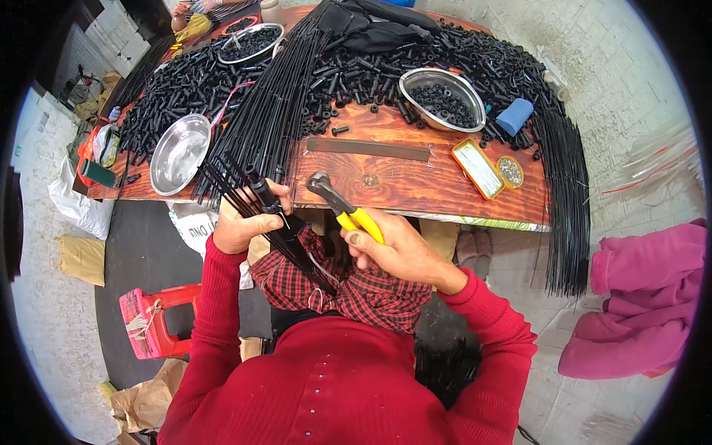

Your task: Assembling black wires into a connector housing and trimming them with wire cutters.

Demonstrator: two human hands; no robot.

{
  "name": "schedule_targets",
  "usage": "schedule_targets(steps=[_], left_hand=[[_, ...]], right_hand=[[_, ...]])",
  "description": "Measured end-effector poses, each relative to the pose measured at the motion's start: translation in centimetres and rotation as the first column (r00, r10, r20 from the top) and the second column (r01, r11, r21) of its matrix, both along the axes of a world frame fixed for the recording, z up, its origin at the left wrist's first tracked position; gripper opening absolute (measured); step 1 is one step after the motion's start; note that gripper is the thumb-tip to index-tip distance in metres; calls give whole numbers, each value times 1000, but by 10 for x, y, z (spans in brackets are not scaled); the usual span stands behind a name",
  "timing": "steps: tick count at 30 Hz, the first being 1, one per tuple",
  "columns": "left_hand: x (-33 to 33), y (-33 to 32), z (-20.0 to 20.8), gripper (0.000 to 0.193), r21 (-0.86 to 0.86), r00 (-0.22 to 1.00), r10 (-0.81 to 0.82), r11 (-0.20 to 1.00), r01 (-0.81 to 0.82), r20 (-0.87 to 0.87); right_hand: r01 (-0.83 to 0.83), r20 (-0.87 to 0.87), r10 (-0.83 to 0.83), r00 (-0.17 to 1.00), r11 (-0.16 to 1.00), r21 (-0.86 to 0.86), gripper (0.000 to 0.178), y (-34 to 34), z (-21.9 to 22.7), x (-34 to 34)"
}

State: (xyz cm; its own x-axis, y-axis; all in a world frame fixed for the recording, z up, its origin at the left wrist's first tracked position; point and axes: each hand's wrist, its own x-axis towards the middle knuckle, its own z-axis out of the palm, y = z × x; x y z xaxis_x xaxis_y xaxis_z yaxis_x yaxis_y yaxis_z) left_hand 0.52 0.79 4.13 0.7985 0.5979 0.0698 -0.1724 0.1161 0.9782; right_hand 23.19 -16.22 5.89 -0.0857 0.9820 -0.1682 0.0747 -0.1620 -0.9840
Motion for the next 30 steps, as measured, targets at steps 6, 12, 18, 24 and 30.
schedule_targets(steps=[6,12,18,24,30], left_hand=[[2,-1,4,45,30,999,18,999,-17,-45],[7,-2,9,40,92,1000,12,996,-12,0],[3,-2,9,35,77,997,81,994,-80,-5],[6,-3,11,29,133,996,80,988,-74,-43],[3,0,3,39,160,994,76,985,-62,-81]], right_hand=[[118,83,-125,989,990,82,25,22,5,-22],[165,212,-296,931,862,479,29,44,-3,-44],[102,256,-401,880,685,721,26,53,-8,-52],[161,197,-489,850,598,785,25,56,-2,-55],[325,162,-459,874,798,508,16,48,6,-61]])
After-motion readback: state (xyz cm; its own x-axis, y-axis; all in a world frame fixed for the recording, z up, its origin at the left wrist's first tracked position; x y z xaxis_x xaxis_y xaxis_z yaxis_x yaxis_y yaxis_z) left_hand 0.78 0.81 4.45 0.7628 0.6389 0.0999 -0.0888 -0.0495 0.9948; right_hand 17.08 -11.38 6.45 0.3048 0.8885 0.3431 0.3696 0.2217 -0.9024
